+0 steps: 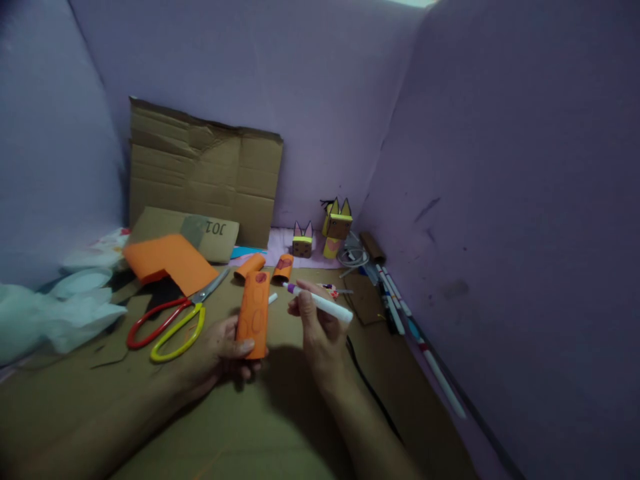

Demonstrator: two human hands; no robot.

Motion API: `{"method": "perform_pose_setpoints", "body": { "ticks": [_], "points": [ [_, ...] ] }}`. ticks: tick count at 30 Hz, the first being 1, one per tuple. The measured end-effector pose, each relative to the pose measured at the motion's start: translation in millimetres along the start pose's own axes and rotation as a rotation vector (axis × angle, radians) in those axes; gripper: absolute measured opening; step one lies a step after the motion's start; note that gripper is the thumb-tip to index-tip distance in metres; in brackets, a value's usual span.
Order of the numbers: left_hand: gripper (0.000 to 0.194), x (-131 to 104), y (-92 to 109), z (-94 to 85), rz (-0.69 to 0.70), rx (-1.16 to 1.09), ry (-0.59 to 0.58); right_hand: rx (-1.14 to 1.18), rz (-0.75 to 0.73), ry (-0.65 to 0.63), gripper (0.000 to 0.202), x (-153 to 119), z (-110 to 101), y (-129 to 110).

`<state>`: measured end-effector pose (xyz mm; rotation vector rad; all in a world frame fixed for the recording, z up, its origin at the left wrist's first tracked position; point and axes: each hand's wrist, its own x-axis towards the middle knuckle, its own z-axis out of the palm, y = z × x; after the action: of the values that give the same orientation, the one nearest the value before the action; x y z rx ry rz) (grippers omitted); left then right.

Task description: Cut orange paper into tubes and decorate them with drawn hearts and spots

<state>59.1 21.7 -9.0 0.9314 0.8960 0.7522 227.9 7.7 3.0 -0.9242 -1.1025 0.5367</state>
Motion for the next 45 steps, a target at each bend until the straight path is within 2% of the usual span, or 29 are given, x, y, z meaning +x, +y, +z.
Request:
{"method": "perform_pose_setpoints", "body": {
  "ticks": [7, 11, 18, 24, 32, 40, 45],
  "points": [
    [0.052, -5, 6, 4.6, -0.038, 0.058, -0.031, -0.151, -0.075, -0.106, 0.013, -4, -2, 2],
    [0.048, -5, 4, 5.2, -0.024, 0.105, -0.040, -0.173, -0.109, -0.162, 0.010, -4, -3, 6],
    [0.048, -6, 4, 6.2, -0.023, 0.117, -0.045, -0.135, -0.079, -0.226, 0.008, -6, -5, 12],
    [0.048, -4, 3, 4.5, -0.026, 0.119, -0.060, -0.140, -0.094, -0.236, 0.009, -4, -5, 11],
    [0.046, -5, 1, 3.3, -0.008, 0.103, -0.089, -0.166, -0.029, -0.250, 0.020, -3, -6, 5],
    [0.047, -6, 2, 4.2, -0.006, 0.113, -0.084, -0.128, -0.061, -0.218, 0.014, -1, -5, 8],
    [0.050, -6, 2, 4.7, -0.013, 0.106, -0.075, -0.156, -0.029, -0.227, 0.019, -1, -7, 6]
  ]
}}
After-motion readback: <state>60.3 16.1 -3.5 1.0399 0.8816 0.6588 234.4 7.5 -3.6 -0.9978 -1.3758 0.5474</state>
